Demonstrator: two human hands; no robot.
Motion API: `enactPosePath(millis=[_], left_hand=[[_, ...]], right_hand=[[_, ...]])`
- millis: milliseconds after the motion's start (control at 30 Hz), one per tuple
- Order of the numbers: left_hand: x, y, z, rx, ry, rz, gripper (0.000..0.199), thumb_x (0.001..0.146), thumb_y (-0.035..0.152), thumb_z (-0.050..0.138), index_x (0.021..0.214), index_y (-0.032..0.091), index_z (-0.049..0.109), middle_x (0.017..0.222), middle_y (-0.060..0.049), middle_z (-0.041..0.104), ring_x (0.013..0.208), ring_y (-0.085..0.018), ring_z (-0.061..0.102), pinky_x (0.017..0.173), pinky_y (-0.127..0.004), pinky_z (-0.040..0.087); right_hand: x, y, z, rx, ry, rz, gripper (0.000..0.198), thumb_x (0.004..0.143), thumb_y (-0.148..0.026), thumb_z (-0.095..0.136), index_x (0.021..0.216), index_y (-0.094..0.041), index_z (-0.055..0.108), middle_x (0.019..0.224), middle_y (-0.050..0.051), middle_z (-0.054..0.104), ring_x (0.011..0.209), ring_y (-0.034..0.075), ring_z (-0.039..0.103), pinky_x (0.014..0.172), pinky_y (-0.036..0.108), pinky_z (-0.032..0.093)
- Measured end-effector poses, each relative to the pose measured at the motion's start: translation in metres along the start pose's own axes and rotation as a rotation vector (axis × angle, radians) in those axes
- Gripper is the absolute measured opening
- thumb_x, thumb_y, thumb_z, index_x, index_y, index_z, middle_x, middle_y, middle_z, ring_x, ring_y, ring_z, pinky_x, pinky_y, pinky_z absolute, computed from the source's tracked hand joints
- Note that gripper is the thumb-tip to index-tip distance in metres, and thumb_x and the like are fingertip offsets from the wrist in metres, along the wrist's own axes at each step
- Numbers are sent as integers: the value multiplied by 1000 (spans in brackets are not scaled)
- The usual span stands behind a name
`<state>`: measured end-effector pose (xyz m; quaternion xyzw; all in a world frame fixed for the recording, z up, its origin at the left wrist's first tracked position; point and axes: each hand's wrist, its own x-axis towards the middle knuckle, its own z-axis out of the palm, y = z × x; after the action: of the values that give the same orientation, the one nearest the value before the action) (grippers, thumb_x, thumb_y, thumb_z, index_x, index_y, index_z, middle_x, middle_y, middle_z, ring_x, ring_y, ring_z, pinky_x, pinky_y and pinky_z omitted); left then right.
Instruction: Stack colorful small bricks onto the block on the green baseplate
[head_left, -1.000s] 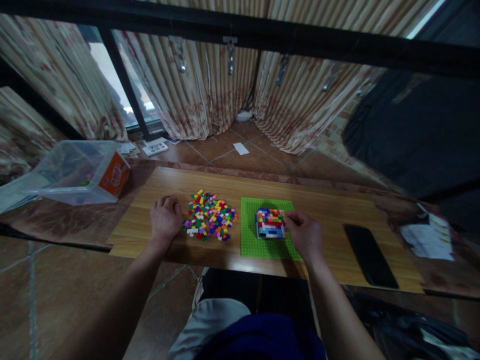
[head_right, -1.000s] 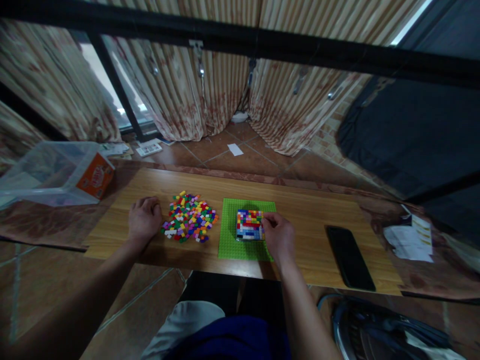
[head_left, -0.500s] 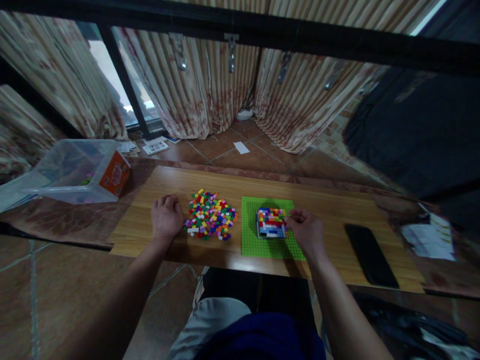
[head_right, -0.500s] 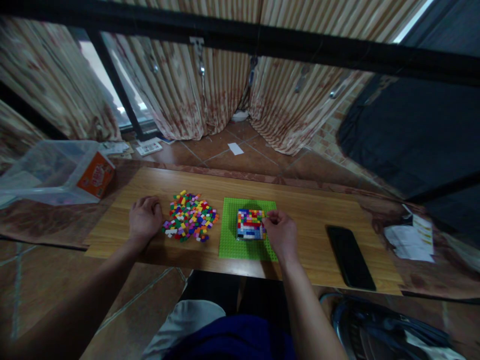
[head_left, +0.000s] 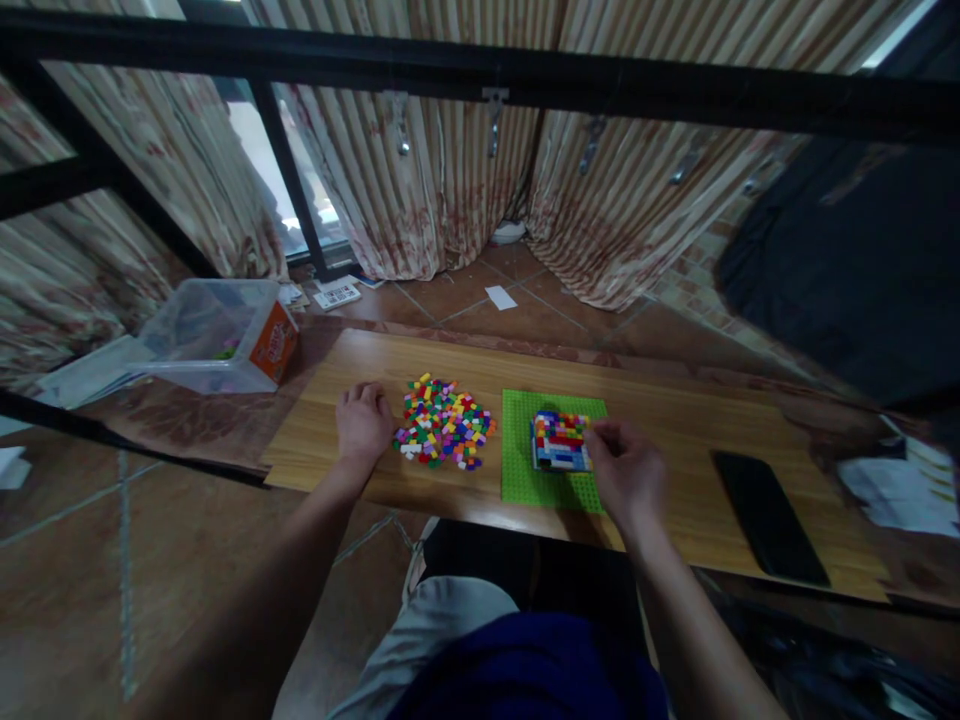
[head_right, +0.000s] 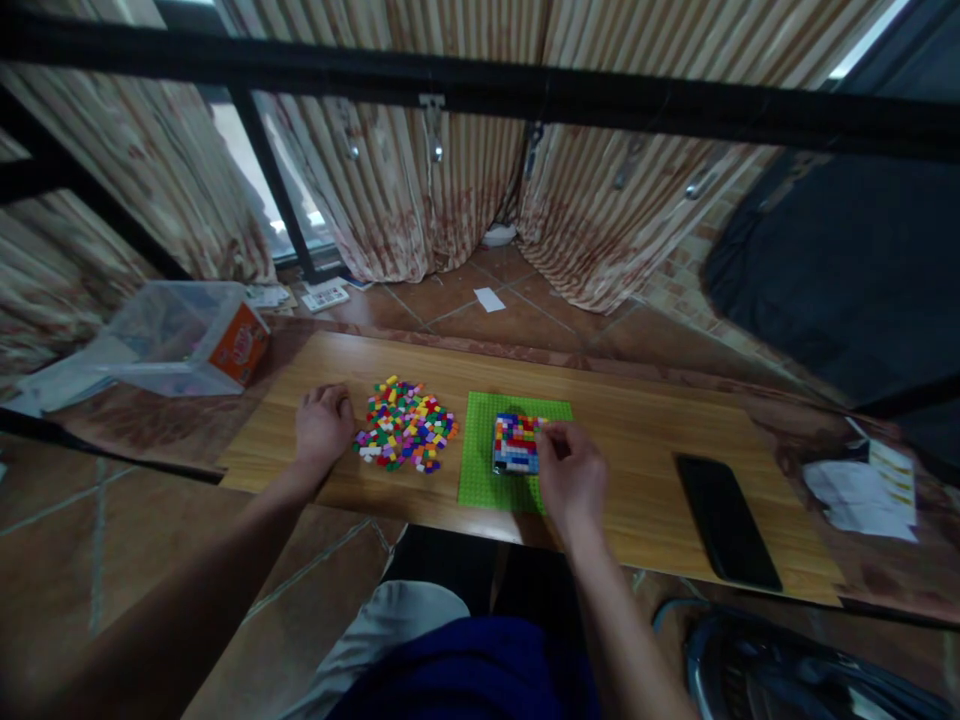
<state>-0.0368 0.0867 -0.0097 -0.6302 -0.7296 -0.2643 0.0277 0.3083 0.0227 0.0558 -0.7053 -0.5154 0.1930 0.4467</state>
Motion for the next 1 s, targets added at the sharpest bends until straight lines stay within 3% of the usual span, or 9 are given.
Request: enactPosePath(millis=[167,267,433,700,867,1000], left_hand=[[-1,1,0,-10,-2,-23,29,86,20,43,100,12,67,106,-19,66,103,-33,57,93,-49,43],[-1,1,0,-3,1,-16,29,86,19,43,101,12,67,107,-18,66,104,-33,57,93,-48,43],[-1,0,0,0,4,-13,28,86,20,43,100,12,67,107,-17,66,103,-32,57,92,-47,43],[-1,0,0,-12,2,-4,29,86,19,43,101,12,67,107,-17,66,105,-32,57,95,-48,42],[-1,-1,-1,-8,2,-7,28,86,21,43,100,13,67,107,-17,66,104,-32,57,93,-47,43],[0,-4,1,-7,14,15,27,86,21,44,98,14,67,106,-17,67,103,-32,58,94,-48,43]], right_hand=[[-46,-24,28,17,-384,-270,17,88,-27,53,91,-23,69,90,4,71,81,20,66,77,32,50],[-63,-26,53,-78,-485,-353,21,88,-18,49,97,-22,68,95,7,69,85,21,65,78,34,49],[-64,-22,79,-215,-521,-405,24,88,-12,46,98,-18,67,100,11,66,91,24,62,82,36,49],[-58,-21,87,-250,-527,-448,20,88,-12,47,86,-20,66,93,9,62,88,22,61,79,33,48],[-61,-22,78,-154,-473,-387,19,88,-16,47,84,-21,66,85,6,64,78,20,61,73,31,47],[-63,-25,55,-4,-395,-282,15,87,-22,52,87,-22,67,82,3,68,72,17,63,69,29,47]])
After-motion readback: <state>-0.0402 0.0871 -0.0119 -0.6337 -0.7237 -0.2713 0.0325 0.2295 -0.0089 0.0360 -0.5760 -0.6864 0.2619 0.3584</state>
